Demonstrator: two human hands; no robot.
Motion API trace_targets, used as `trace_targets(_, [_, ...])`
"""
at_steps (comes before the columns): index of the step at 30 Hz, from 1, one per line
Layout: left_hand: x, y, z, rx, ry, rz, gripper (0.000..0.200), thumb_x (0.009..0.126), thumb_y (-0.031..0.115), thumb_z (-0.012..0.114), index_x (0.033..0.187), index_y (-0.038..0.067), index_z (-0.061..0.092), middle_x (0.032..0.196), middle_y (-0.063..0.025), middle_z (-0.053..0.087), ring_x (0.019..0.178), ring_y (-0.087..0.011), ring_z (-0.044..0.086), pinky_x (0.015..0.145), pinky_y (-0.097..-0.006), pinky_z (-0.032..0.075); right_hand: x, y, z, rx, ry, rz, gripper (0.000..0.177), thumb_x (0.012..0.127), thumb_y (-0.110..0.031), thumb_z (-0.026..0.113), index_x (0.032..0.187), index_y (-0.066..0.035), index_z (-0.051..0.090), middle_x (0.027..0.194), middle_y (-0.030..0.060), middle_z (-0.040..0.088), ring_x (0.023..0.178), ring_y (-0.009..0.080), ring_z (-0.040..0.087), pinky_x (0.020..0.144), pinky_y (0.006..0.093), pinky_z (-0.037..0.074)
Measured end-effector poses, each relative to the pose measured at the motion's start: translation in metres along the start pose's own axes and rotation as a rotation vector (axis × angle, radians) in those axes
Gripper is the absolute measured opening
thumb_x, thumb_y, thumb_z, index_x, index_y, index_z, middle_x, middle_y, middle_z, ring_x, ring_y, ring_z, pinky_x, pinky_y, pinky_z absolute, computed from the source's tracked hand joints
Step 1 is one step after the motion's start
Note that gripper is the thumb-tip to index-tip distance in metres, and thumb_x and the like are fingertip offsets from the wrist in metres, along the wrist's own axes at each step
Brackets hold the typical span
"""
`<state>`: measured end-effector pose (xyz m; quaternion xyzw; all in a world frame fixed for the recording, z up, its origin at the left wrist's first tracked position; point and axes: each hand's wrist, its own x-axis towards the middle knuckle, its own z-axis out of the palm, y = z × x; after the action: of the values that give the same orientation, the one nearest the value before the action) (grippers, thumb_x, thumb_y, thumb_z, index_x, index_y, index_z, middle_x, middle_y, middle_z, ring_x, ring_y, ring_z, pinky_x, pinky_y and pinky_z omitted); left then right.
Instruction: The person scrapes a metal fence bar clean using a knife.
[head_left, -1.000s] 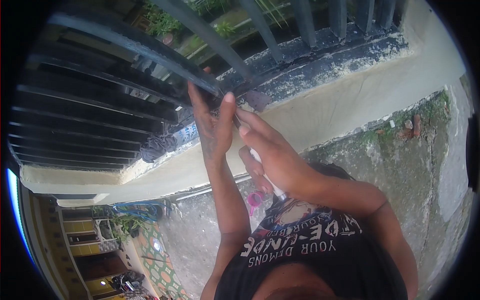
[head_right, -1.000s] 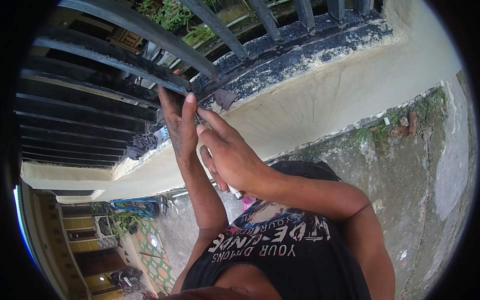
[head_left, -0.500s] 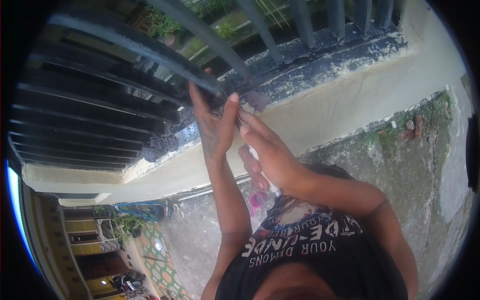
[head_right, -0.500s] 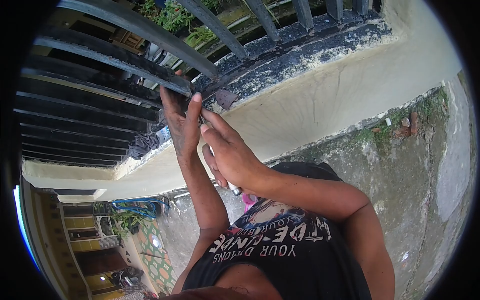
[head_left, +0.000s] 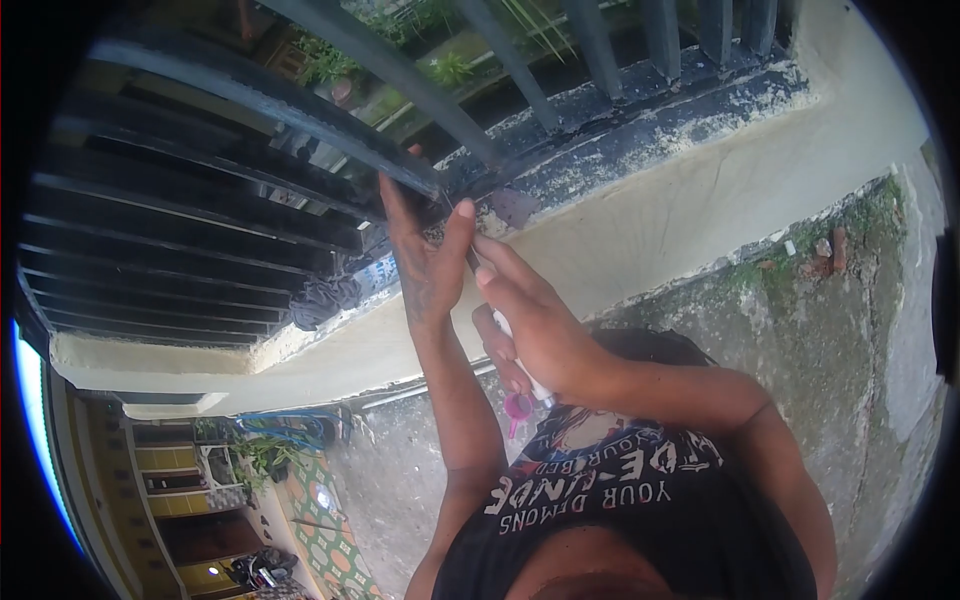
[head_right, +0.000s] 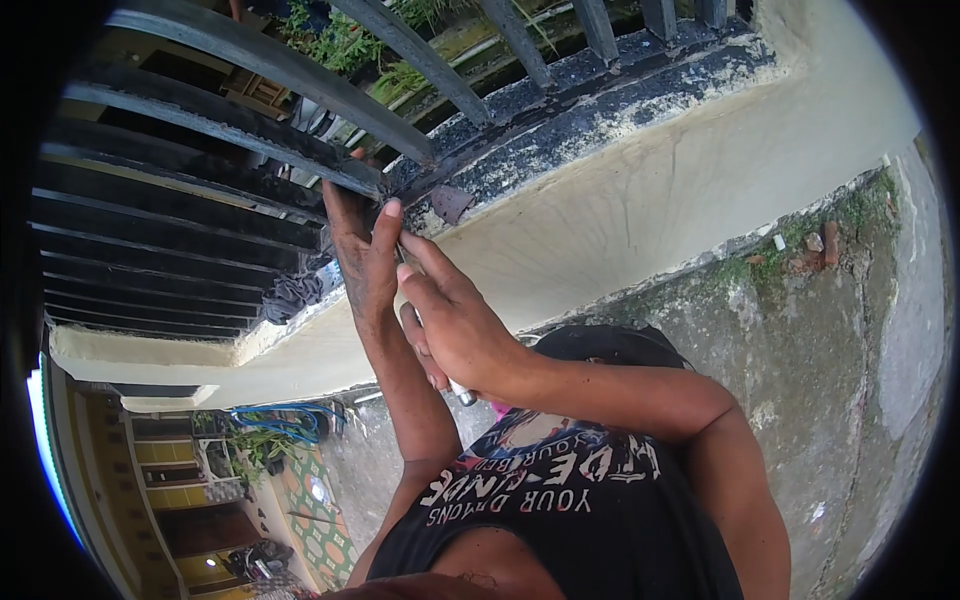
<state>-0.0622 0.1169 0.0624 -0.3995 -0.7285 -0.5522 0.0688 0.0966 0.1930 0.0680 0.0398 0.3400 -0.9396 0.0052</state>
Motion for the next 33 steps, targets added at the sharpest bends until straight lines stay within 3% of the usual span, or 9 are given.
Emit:
trace_targets(3, [0.000,-0.006,-0.003,-0.048,-0.016,0.017,0.091,0.085,0.016,0.077,0.159,0.001,0.026,0.152,-0.0199,0.045,0.138,-0.0320,0.046,0.113,-0.0437,0.039,0.004,0.005,-0.003,-0.026,-0.042,-0.042,0.053,0.112,-0.029,0.034,0.161,-0.012,0.021,0.062,0.0003,0.042,0.037,0.0107,0.037,0.036,0.0279,0.039])
trace_targets(5, [0.000,-0.006,0.002,0.096,0.017,0.055,0.091,0.086,0.016,0.076,0.159,0.001,0.026,0.152,-0.0201,0.045,0.138,-0.0323,0.046,0.114,-0.0436,0.038,0.011,0.003,-0.011,-0.044,0.009,-0.013,0.054,0.112,-0.029,0.034,0.161,-0.012,0.020,0.062,0.0002,0.042,0.037,0.0105,0.038,0.036,0.0277,0.040])
trace_targets(23, [0.000,-0.004,0.003,-0.026,0.025,-0.002,0.086,0.090,0.021,0.076,0.158,0.000,0.028,0.151,-0.0207,0.044,0.135,-0.0312,0.047,0.111,-0.0419,0.039,0.011,-0.009,-0.009,-0.091,-0.015,-0.034,0.054,0.112,-0.029,0.035,0.161,-0.011,0.021,0.064,0.0007,0.044,0.038,0.0093,0.035,0.036,0.0273,0.038])
trace_targets(25, [0.001,-0.003,0.002,-0.104,0.043,-0.038,0.085,0.091,0.021,0.076,0.158,0.000,0.028,0.151,-0.0205,0.044,0.135,-0.0308,0.047,0.111,-0.0416,0.039,0.011,-0.018,-0.004,-0.164,-0.058,-0.075,0.052,0.111,-0.028,0.034,0.159,-0.010,0.025,0.064,0.0000,0.044,0.038,0.0091,0.037,0.035,0.0269,0.037])
trace_targets(30, [-0.001,0.002,0.007,0.031,0.041,-0.052,0.084,0.092,0.023,0.075,0.158,0.000,0.028,0.152,-0.0198,0.043,0.135,-0.0312,0.046,0.112,-0.0418,0.038,0.030,-0.021,-0.016,-0.050,-0.046,-0.040,0.046,0.111,-0.029,0.035,0.152,-0.009,0.035,0.064,-0.0008,0.042,0.039,0.0094,0.037,0.036,0.0261,0.035])
trace_targets(33, [0.000,0.001,0.005,-0.083,0.035,-0.009,0.084,0.092,0.022,0.074,0.158,0.000,0.027,0.154,-0.0201,0.041,0.137,-0.0317,0.045,0.113,-0.0416,0.038,0.011,-0.030,-0.002,-0.042,-0.091,-0.021,0.044,0.111,-0.029,0.035,0.151,-0.009,0.036,0.064,-0.0009,0.043,0.041,0.0090,0.038,0.037,0.0253,0.035])
